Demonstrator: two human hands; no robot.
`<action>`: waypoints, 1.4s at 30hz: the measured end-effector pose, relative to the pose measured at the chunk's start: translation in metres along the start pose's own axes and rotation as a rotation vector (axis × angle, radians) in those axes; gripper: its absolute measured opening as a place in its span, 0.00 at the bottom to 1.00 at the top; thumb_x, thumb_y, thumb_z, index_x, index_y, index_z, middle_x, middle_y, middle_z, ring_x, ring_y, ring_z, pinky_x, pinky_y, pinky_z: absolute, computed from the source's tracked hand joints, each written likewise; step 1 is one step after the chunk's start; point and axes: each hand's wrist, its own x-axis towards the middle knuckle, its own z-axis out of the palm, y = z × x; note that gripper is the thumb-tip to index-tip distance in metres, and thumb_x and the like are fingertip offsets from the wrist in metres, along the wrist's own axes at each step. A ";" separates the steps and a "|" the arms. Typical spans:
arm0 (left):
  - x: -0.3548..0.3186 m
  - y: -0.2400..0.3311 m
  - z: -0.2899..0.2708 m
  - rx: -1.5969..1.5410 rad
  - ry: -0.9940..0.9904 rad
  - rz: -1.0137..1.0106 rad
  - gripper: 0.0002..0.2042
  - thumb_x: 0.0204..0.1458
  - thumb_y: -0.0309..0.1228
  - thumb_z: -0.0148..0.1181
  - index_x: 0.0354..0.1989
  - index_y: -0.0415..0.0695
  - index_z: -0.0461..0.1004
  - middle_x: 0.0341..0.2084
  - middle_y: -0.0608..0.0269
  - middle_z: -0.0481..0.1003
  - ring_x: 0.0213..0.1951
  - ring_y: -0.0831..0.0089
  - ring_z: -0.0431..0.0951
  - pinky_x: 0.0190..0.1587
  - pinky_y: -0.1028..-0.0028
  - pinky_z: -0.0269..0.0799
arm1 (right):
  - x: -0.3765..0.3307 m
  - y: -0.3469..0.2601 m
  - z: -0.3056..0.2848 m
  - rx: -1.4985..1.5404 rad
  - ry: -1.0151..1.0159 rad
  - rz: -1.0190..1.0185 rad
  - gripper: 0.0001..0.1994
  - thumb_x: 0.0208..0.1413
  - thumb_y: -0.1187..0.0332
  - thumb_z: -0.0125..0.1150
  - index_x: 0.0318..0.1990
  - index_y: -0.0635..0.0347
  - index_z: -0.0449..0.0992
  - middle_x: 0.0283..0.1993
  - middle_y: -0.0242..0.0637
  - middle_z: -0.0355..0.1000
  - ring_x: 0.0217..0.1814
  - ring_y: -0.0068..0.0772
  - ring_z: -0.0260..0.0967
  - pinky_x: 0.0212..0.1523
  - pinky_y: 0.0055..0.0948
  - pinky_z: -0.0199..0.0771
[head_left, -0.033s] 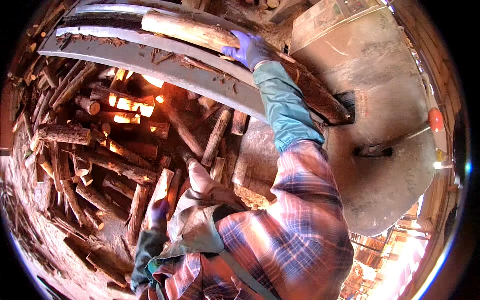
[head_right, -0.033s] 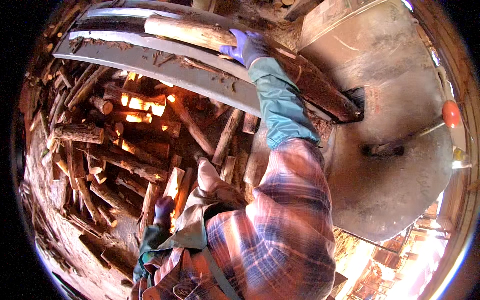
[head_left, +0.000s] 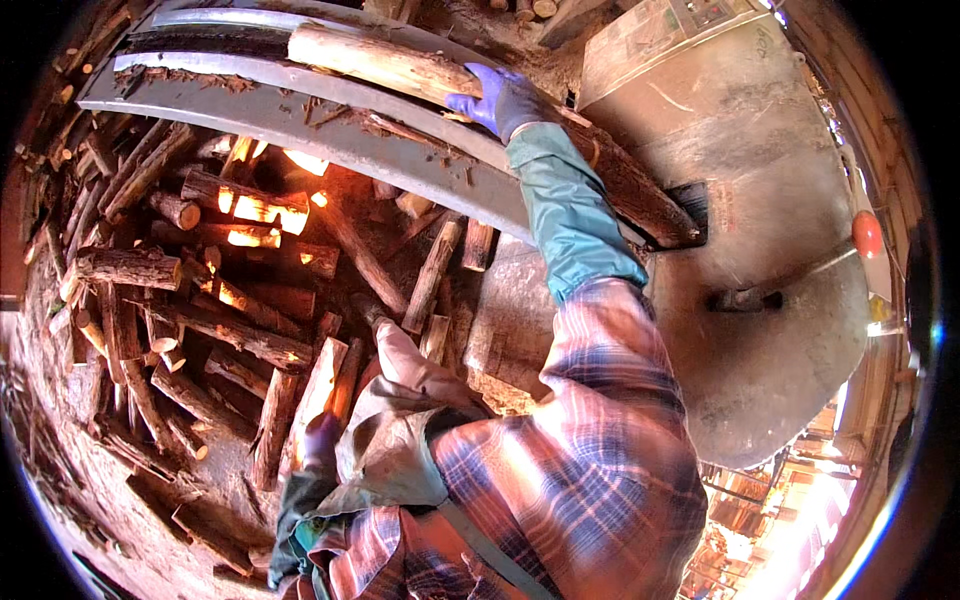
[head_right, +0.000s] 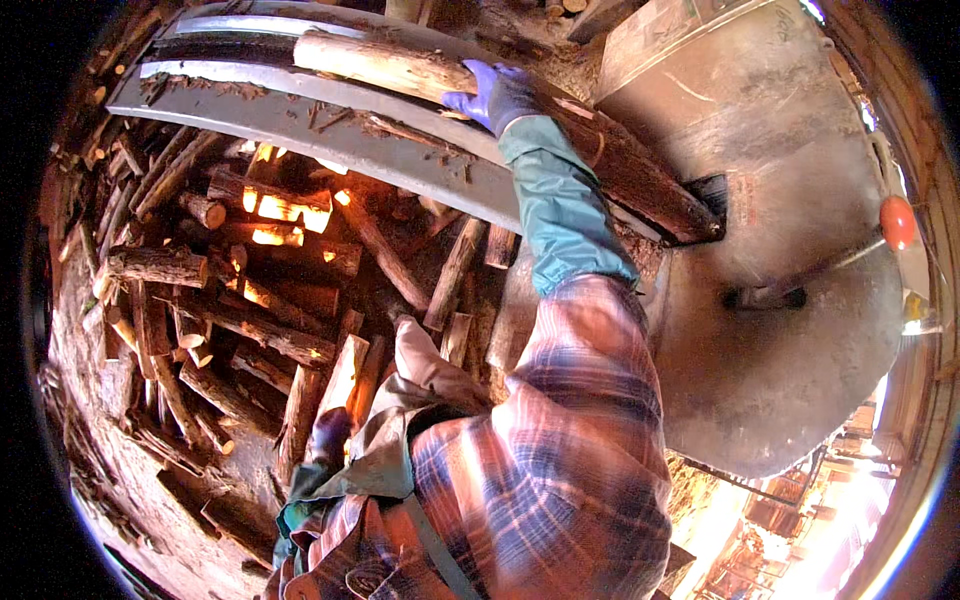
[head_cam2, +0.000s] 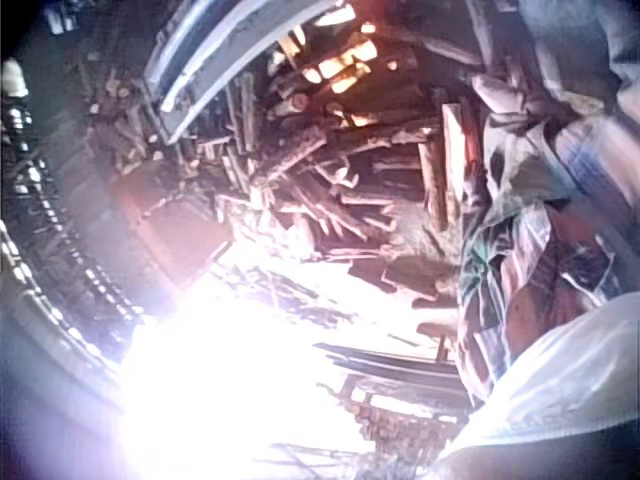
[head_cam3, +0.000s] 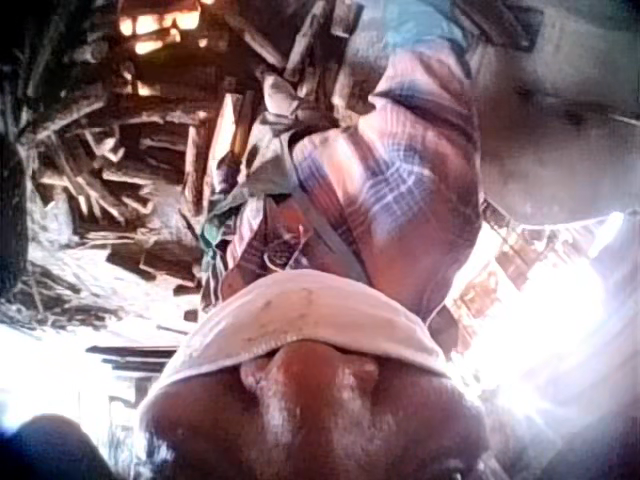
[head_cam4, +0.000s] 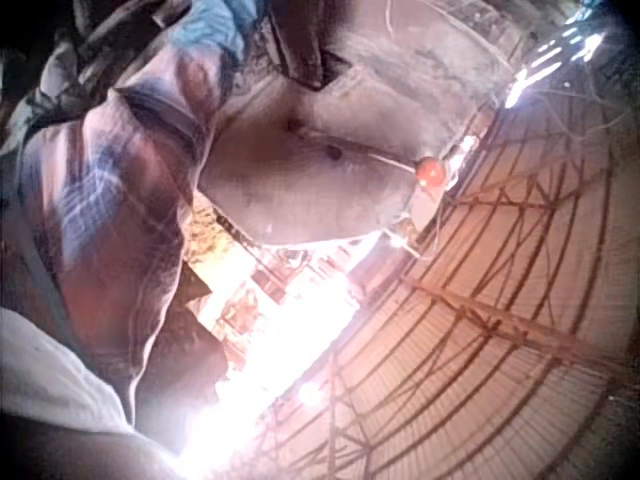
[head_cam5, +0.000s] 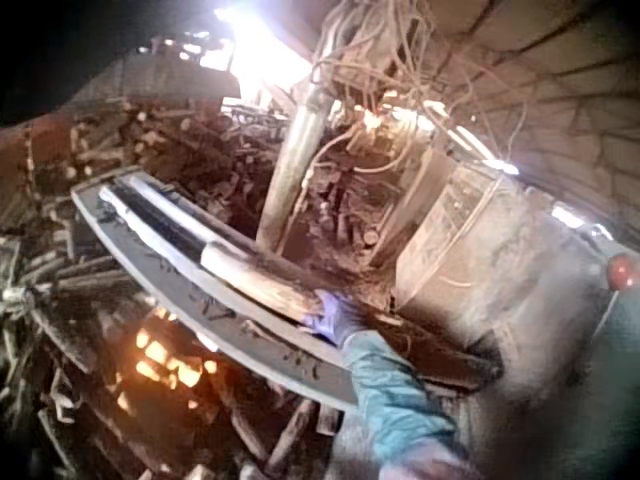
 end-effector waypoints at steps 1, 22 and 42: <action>-0.016 -0.005 0.002 -0.053 0.031 -0.111 0.10 0.56 0.36 0.57 0.26 0.46 0.75 0.18 0.71 0.71 0.19 0.81 0.67 0.22 0.78 0.62 | -0.004 0.004 -0.002 -0.006 0.002 0.013 0.44 0.44 0.32 0.61 0.64 0.51 0.65 0.60 0.53 0.67 0.63 0.56 0.64 0.63 0.47 0.63; -0.189 -0.245 -0.042 -1.421 0.513 -0.464 0.15 0.61 0.39 0.54 0.51 0.42 0.72 0.40 0.59 0.77 0.39 0.68 0.79 0.39 0.69 0.77 | -0.472 -0.530 0.490 -0.045 -1.197 -1.110 0.52 0.39 0.46 0.68 0.71 0.54 0.48 0.69 0.53 0.54 0.71 0.52 0.51 0.69 0.44 0.52; -0.001 -0.279 -0.089 -1.181 0.538 -0.237 0.23 0.59 0.36 0.57 0.61 0.40 0.63 0.42 0.66 0.74 0.40 0.78 0.74 0.39 0.80 0.71 | -0.453 -0.536 0.503 -0.060 -1.313 -1.079 0.50 0.40 0.43 0.69 0.70 0.54 0.54 0.71 0.49 0.53 0.71 0.51 0.52 0.69 0.41 0.54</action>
